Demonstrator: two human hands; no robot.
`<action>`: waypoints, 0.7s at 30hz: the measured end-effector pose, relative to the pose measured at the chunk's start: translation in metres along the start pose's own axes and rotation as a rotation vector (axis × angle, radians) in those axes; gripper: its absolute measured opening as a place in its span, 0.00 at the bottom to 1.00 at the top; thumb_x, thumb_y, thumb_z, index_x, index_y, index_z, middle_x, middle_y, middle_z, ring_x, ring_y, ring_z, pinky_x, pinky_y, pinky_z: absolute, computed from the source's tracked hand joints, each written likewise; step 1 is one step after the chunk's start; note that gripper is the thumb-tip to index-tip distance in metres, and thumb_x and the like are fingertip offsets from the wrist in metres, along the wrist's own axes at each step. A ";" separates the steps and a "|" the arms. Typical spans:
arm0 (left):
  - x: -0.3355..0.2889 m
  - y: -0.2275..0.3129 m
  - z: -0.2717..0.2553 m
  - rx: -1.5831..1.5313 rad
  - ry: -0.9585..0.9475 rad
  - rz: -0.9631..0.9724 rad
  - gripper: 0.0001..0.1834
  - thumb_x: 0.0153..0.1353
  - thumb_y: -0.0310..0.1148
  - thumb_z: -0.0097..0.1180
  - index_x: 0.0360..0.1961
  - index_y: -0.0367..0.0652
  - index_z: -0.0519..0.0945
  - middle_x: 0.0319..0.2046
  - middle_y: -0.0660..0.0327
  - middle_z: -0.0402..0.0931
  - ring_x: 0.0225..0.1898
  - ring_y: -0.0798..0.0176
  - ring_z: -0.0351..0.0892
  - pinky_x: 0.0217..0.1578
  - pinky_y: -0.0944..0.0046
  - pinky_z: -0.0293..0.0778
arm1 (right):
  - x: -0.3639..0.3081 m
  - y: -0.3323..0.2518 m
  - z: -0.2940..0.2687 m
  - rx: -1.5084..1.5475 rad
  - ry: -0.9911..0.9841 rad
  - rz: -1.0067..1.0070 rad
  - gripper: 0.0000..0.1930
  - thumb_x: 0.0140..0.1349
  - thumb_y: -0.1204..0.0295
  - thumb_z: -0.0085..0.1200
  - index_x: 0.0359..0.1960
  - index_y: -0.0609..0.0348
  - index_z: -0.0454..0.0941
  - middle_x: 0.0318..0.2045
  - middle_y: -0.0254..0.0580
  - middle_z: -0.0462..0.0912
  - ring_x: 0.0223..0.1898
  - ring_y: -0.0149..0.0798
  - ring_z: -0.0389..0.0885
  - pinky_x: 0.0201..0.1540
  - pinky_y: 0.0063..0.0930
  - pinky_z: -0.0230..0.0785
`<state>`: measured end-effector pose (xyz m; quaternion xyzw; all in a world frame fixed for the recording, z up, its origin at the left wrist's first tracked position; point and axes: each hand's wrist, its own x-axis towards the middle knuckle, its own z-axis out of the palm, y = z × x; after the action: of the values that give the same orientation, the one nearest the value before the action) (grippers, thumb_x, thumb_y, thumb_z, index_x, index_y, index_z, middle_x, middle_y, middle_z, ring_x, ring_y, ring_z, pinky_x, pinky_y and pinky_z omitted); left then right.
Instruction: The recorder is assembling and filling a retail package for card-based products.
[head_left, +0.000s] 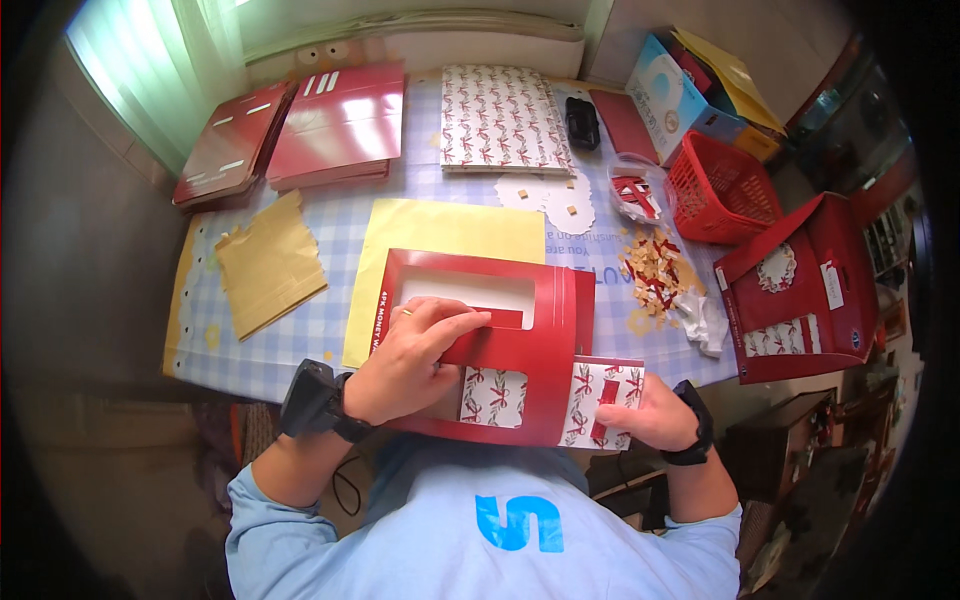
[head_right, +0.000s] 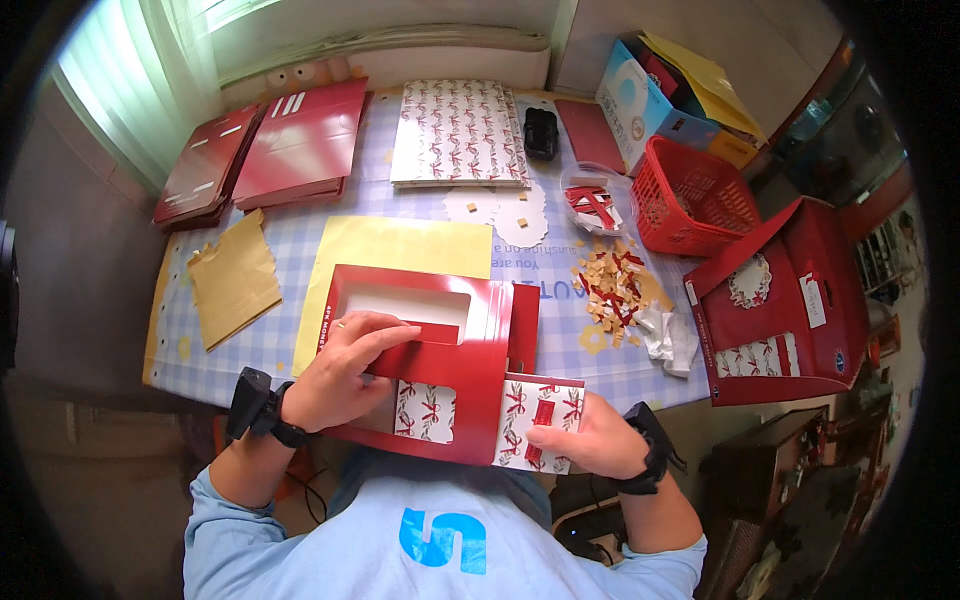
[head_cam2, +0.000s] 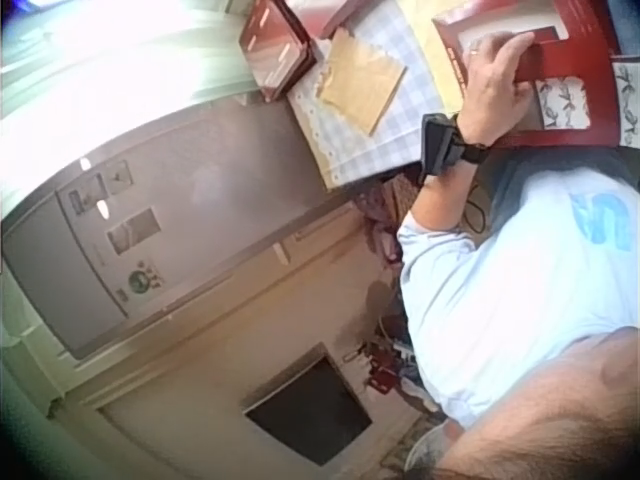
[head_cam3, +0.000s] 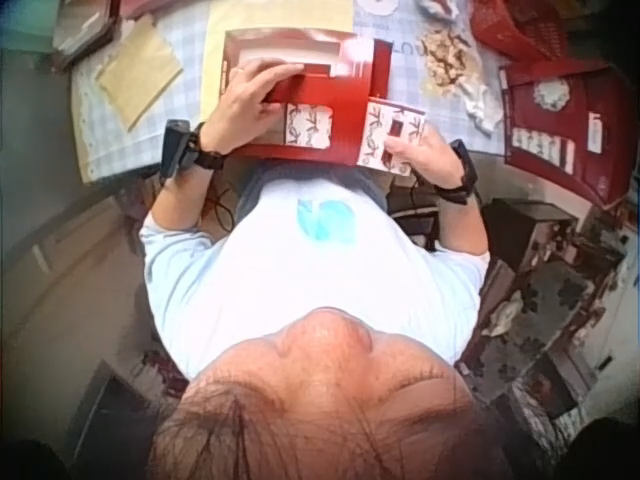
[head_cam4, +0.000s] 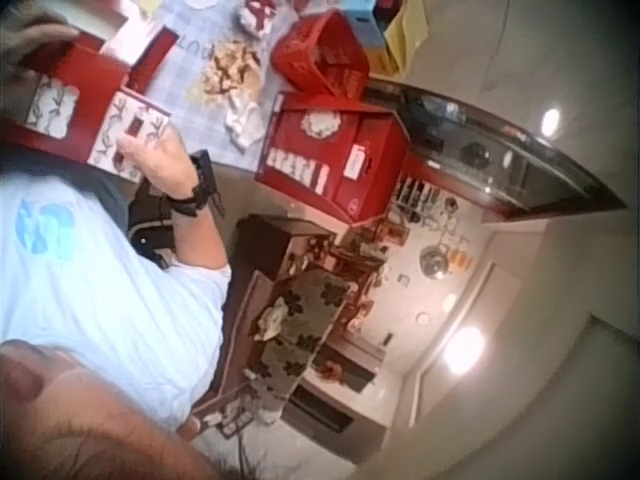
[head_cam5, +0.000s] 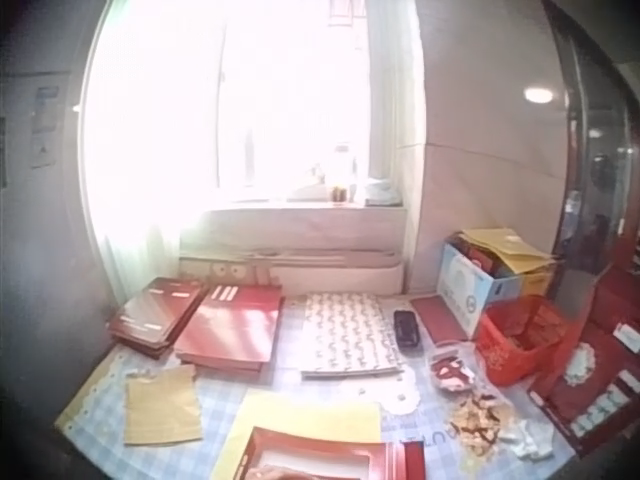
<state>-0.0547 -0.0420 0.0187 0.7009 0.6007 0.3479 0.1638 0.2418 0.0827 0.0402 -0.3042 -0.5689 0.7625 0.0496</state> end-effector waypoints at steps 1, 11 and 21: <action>-0.003 0.000 0.001 0.002 0.002 -0.005 0.37 0.40 0.14 0.55 0.57 0.48 0.74 0.51 0.55 0.71 0.55 0.49 0.69 0.56 0.55 0.69 | -0.002 -0.005 -0.002 0.069 -0.034 0.037 0.21 0.62 0.74 0.56 0.56 0.67 0.69 0.47 0.42 0.81 0.45 0.30 0.80 0.50 0.29 0.74; -0.013 0.013 -0.024 -0.023 0.024 -0.045 0.38 0.39 0.20 0.56 0.59 0.44 0.70 0.57 0.51 0.66 0.61 0.46 0.63 0.61 0.53 0.60 | 0.008 0.000 0.012 0.112 -0.074 0.086 0.17 0.67 0.73 0.51 0.55 0.66 0.70 0.42 0.40 0.82 0.35 0.25 0.81 0.37 0.20 0.77; -0.044 0.020 -0.038 -0.549 0.361 -0.384 0.41 0.52 0.17 0.45 0.69 0.35 0.49 0.60 0.53 0.63 0.60 0.61 0.66 0.62 0.63 0.60 | 0.011 -0.045 0.030 -0.454 0.017 -0.246 0.12 0.60 0.79 0.53 0.45 0.61 0.79 0.29 0.41 0.83 0.24 0.31 0.81 0.25 0.22 0.71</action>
<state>-0.0679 -0.0958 0.0458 0.4331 0.6247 0.5767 0.2994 0.2052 0.0773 0.0811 -0.2425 -0.7577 0.6010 0.0770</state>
